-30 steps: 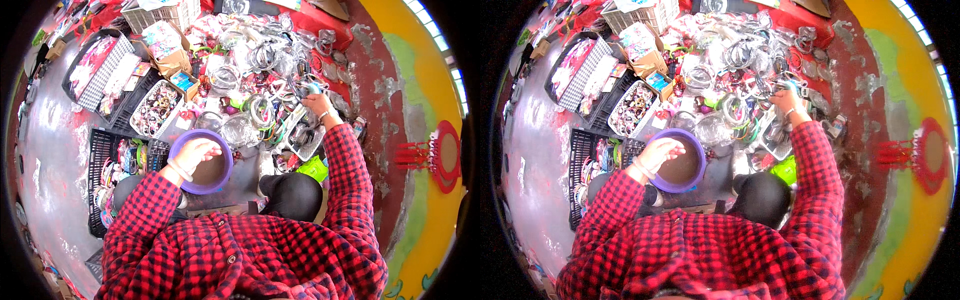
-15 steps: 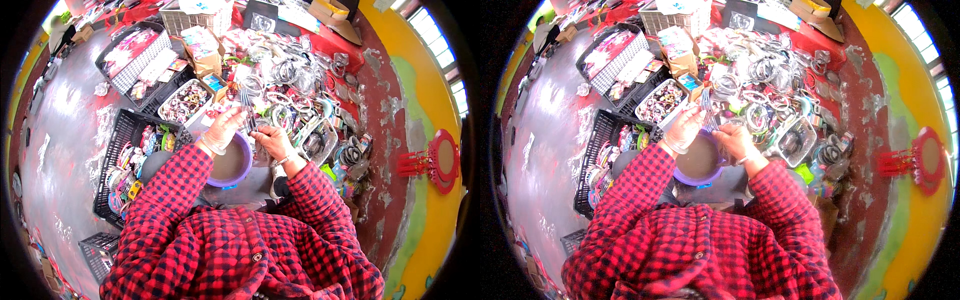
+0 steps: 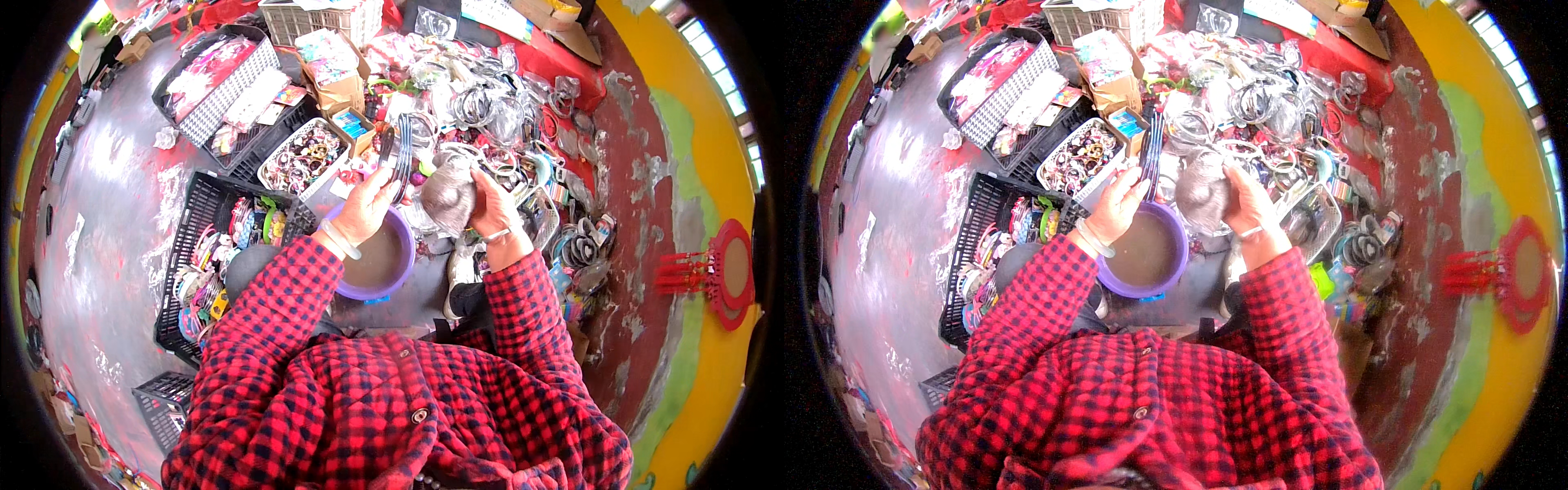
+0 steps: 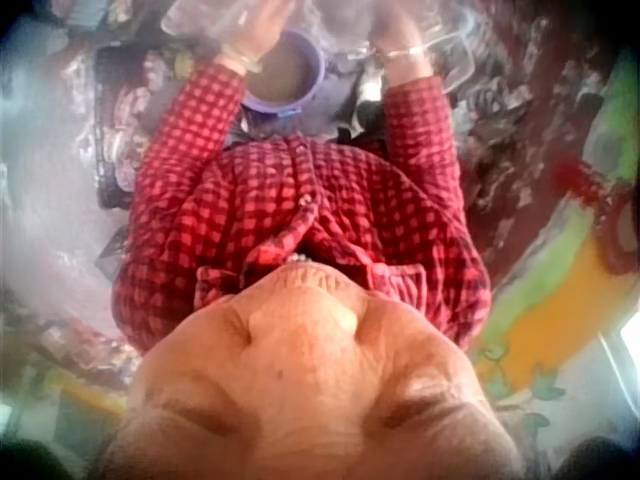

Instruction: The person sits on the floor and cleans various small accessories, including red decorative items and black hair ties, using a cloth and a purple bucket of water. They wipe the items and place them into a black plastic crate.

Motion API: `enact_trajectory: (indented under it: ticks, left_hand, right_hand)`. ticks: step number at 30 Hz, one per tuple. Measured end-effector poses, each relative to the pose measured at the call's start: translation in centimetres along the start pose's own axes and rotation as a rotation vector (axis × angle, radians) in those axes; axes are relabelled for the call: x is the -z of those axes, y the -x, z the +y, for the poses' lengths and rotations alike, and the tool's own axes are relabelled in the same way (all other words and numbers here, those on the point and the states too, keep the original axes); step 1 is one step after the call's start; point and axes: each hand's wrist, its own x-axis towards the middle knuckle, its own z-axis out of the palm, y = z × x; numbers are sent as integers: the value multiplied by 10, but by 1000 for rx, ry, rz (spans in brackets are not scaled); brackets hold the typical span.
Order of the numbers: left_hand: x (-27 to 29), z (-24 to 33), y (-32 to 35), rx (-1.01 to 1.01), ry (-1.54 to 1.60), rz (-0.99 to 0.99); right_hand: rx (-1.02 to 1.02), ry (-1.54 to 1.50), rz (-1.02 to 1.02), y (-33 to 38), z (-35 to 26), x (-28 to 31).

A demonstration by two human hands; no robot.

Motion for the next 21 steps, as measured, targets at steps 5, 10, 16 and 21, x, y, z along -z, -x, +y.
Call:
enact_trajectory:
  ticks: [5,10,16,21]
  left_hand:
    - [-1,-2,-1,32,44,-86]
    - [-4,2,-3,110,114,-73]
    - [-5,-2,-3,147,106,-136]
    - [-8,-8,1,215,152,-186]
  right_hand:
    - [278,430,105,-3,-4,-6]
    - [603,805,127,-11,-3,8]
    - [455,1099,91,-3,-11,1]
    - [36,410,51,4,-12,-10]
